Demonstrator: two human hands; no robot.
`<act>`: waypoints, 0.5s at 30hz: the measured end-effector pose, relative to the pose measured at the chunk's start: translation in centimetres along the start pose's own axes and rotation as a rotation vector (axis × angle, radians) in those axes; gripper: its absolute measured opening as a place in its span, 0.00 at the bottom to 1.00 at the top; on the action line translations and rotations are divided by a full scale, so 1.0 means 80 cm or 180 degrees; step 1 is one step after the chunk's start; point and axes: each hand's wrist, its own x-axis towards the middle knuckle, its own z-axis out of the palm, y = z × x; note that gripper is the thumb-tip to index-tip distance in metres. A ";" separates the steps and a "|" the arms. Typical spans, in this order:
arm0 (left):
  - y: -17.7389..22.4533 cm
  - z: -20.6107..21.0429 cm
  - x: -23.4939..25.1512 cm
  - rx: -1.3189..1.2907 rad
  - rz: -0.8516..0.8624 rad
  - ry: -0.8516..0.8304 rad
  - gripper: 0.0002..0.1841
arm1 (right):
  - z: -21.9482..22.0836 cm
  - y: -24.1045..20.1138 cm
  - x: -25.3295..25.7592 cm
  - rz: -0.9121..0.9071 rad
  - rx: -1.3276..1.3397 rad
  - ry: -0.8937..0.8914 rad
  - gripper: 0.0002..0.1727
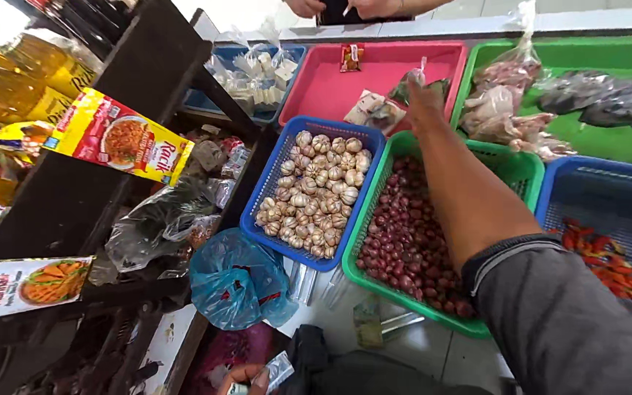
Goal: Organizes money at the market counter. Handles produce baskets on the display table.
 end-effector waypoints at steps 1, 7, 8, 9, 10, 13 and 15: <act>-0.001 -0.002 0.000 0.0072 0.0030 0.0003 0.08 | -0.013 -0.002 -0.007 -0.0123 -0.0122 -0.0042 0.39; -0.012 -0.016 -0.006 0.0388 0.0232 -0.0122 0.08 | -0.114 -0.028 -0.196 -0.0693 -0.0555 -0.1677 0.18; -0.013 -0.018 -0.006 0.0349 0.0268 -0.0171 0.08 | -0.131 -0.026 -0.245 -0.0908 -0.0659 -0.2128 0.15; -0.014 -0.019 -0.006 0.0281 0.0299 -0.0210 0.08 | -0.146 -0.018 -0.295 -0.1118 -0.0776 -0.2548 0.14; -0.016 -0.021 -0.006 0.0187 0.0328 -0.0248 0.08 | -0.158 -0.001 -0.342 -0.1302 -0.0909 -0.2918 0.12; -0.020 -0.029 -0.007 -0.0028 0.0467 -0.0322 0.08 | -0.166 0.092 -0.461 -0.1410 -0.1615 -0.3107 0.06; -0.021 -0.034 -0.006 -0.0065 0.0549 -0.0359 0.09 | -0.149 0.158 -0.514 -0.1262 -0.2371 -0.2464 0.09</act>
